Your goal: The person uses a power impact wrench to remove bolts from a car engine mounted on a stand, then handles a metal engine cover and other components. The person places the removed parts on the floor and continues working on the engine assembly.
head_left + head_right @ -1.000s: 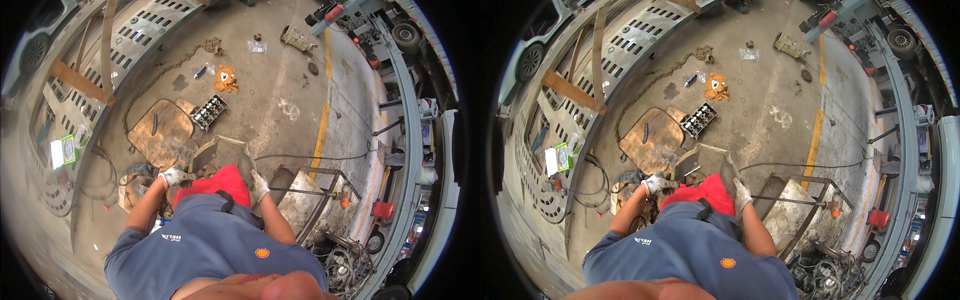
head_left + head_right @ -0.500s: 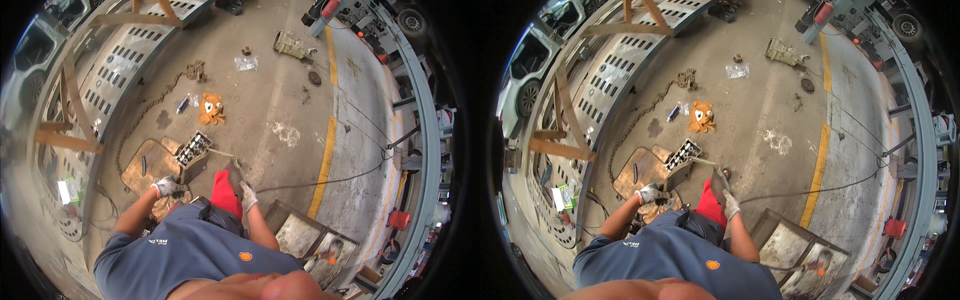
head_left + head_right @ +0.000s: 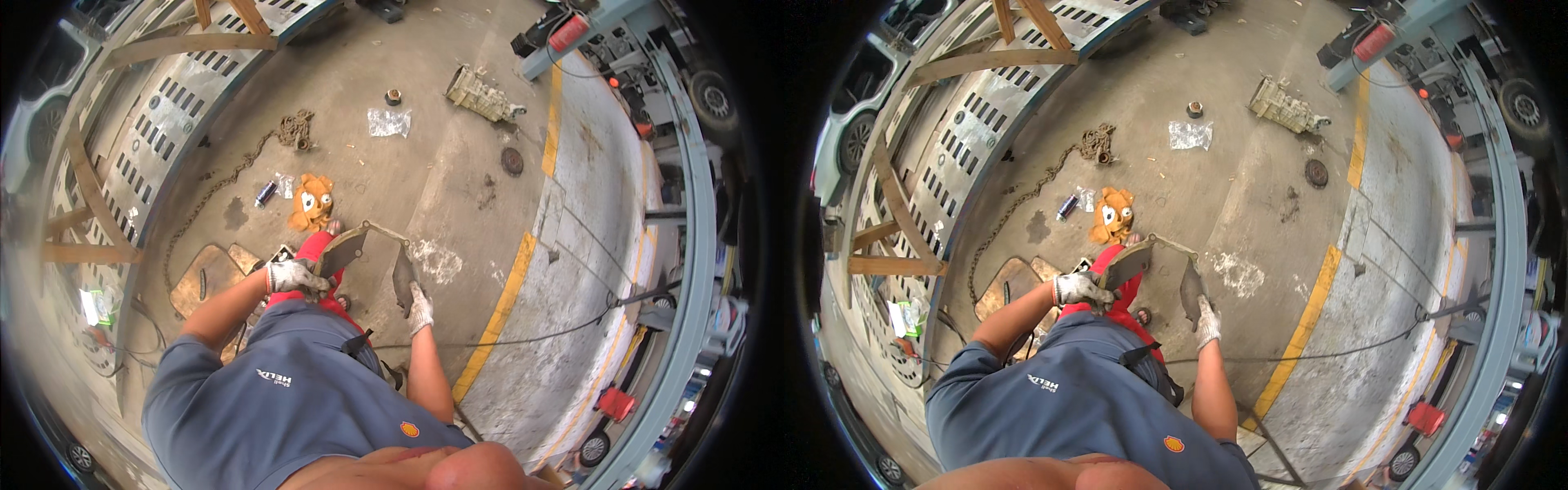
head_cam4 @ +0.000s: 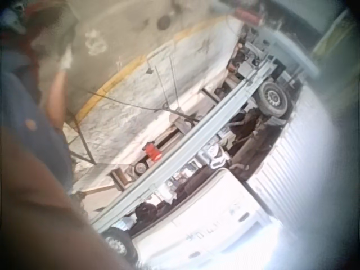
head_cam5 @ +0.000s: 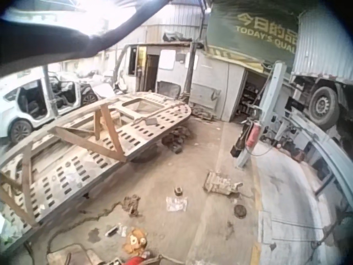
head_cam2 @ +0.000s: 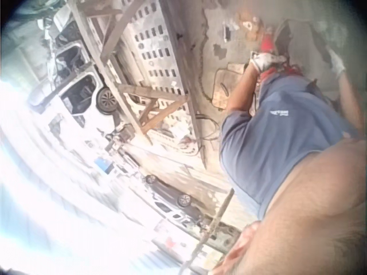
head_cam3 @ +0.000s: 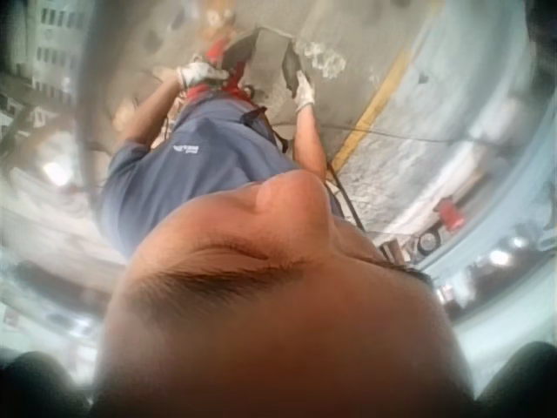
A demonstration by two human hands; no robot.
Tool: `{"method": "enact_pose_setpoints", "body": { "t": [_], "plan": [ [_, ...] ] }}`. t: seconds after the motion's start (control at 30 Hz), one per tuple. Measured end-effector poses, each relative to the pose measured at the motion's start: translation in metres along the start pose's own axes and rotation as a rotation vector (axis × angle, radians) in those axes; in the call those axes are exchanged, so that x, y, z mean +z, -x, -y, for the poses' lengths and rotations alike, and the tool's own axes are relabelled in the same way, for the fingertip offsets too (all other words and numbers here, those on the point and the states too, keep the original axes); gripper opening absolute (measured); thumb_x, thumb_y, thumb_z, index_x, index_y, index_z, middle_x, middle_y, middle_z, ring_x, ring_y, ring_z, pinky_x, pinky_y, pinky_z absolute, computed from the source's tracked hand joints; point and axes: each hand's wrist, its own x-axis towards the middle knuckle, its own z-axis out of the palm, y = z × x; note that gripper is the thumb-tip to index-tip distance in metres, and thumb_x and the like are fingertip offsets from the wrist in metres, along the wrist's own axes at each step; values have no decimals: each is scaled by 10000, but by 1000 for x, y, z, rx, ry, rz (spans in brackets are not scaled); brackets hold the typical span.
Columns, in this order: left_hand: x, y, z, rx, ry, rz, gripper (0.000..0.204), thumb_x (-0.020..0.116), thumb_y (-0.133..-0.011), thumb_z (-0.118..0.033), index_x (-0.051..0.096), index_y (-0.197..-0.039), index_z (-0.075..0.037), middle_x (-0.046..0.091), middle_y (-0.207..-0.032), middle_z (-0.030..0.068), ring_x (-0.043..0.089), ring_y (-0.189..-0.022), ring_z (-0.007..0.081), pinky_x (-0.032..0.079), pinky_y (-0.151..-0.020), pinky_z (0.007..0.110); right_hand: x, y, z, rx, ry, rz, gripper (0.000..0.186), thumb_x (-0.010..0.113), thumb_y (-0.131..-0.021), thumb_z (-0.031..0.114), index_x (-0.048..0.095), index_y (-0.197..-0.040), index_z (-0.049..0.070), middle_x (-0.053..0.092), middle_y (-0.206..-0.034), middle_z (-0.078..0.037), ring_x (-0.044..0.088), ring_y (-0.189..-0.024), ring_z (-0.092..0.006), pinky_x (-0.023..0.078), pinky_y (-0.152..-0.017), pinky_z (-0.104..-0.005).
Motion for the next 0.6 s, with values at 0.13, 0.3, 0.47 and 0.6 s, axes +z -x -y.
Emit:
{"method": "enact_pose_setpoints", "body": {
  "t": [0.13,0.3,0.47,0.6],
  "plan": [
    [-46,-83,-101,-52,-76,-117,394,650,-1009,-382,716,-1110,-7,708,-802,68,686,-690,153,560,-630,296,13,-111,58,26,73,-17,621,771,-908,328,532,-1395,26,636,-1247,-135,694,-883,-277,584,-669,-410],
    [-129,-190,-229,-18,20,-41,419,628,-1016,-436,702,-1019,-24,678,-731,57,644,-600,147,511,-562,293,82,-187,184,103,89,19,353,653,-993,346,624,-1249,105,719,-956,-110,693,-688,-250,574,-556,-384],
    [-190,-262,-389,-113,-66,-57,434,629,-1014,-432,672,-1102,-9,710,-749,96,670,-588,162,546,-528,320,132,-273,287,126,22,30,378,606,-1016,405,618,-1249,108,701,-1063,-78,687,-840,-237,566,-723,-393],
    [-230,-305,-505,-101,-79,-171,460,646,-997,-458,703,-1007,-1,712,-756,93,674,-603,175,559,-572,323,203,-338,397,158,-198,93,265,626,-1013,355,657,-1137,123,693,-966,-52,667,-791,-217,549,-683,-365]
  ]
}}
